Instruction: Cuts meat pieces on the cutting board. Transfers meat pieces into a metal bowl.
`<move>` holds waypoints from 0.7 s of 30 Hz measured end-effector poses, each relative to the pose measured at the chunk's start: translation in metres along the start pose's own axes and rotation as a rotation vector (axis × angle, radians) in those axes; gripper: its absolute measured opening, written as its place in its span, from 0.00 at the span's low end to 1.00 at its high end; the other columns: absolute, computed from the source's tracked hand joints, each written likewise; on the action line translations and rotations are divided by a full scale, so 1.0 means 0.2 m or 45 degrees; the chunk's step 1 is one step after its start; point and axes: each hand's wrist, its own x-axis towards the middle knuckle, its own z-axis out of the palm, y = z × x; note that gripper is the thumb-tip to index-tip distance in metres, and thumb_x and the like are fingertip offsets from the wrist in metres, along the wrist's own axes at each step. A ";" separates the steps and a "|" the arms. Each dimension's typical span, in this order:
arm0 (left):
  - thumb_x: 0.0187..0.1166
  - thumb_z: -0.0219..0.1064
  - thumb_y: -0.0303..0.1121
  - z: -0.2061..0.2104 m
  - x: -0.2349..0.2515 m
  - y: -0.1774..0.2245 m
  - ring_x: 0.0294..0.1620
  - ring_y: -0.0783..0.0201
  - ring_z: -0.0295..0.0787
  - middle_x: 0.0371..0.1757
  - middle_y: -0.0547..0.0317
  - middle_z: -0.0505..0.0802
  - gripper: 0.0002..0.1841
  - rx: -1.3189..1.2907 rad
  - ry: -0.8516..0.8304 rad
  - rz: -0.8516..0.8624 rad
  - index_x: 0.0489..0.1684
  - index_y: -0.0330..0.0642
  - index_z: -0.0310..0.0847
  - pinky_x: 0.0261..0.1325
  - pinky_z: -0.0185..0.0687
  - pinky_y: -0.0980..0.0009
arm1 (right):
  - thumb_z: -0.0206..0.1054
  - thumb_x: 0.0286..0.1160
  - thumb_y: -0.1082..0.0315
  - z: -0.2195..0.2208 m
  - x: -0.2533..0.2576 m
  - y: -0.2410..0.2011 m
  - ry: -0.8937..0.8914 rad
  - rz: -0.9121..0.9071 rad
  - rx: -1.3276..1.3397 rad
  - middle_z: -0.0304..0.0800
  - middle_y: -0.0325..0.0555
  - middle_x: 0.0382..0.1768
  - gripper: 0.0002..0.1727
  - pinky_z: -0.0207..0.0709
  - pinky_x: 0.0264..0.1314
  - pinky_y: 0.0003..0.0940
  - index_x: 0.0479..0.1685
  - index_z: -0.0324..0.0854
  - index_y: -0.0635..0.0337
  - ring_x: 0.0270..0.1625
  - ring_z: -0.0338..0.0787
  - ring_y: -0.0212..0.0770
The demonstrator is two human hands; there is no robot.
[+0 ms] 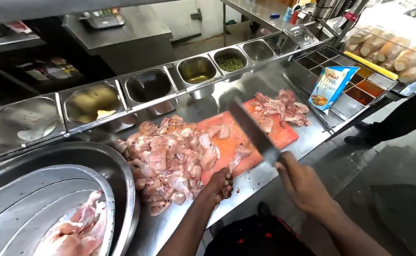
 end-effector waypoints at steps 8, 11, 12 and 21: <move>0.94 0.40 0.39 0.03 -0.01 -0.11 0.05 0.75 0.61 0.09 0.70 0.68 0.22 -0.325 -0.126 -0.118 0.21 0.50 0.65 0.08 0.62 0.81 | 0.46 0.94 0.57 0.21 -0.06 0.04 -1.064 0.405 -0.265 0.88 0.62 0.46 0.21 0.84 0.53 0.64 0.76 0.63 0.58 0.51 0.92 0.66; 0.95 0.40 0.42 0.01 0.01 -0.14 0.05 0.75 0.61 0.09 0.70 0.67 0.23 -0.358 -0.142 -0.123 0.21 0.50 0.65 0.09 0.63 0.80 | 0.49 0.94 0.56 0.19 0.01 0.03 -1.242 0.406 -0.331 0.87 0.61 0.47 0.19 0.83 0.53 0.63 0.73 0.65 0.56 0.53 0.92 0.65; 0.95 0.40 0.44 0.00 0.00 -0.15 0.05 0.75 0.61 0.08 0.70 0.67 0.24 -0.363 -0.146 -0.131 0.20 0.51 0.65 0.09 0.62 0.80 | 0.49 0.94 0.57 0.19 0.01 0.03 -1.237 0.394 -0.331 0.87 0.60 0.46 0.18 0.84 0.53 0.62 0.71 0.65 0.57 0.52 0.92 0.64; 0.93 0.39 0.40 -0.02 0.00 -0.16 0.04 0.76 0.61 0.08 0.70 0.67 0.25 -0.440 -0.186 -0.109 0.15 0.52 0.64 0.08 0.61 0.81 | 0.54 0.88 0.67 0.35 0.10 -0.12 -1.153 0.359 -0.392 0.88 0.60 0.48 0.18 0.85 0.54 0.60 0.73 0.62 0.58 0.55 0.92 0.63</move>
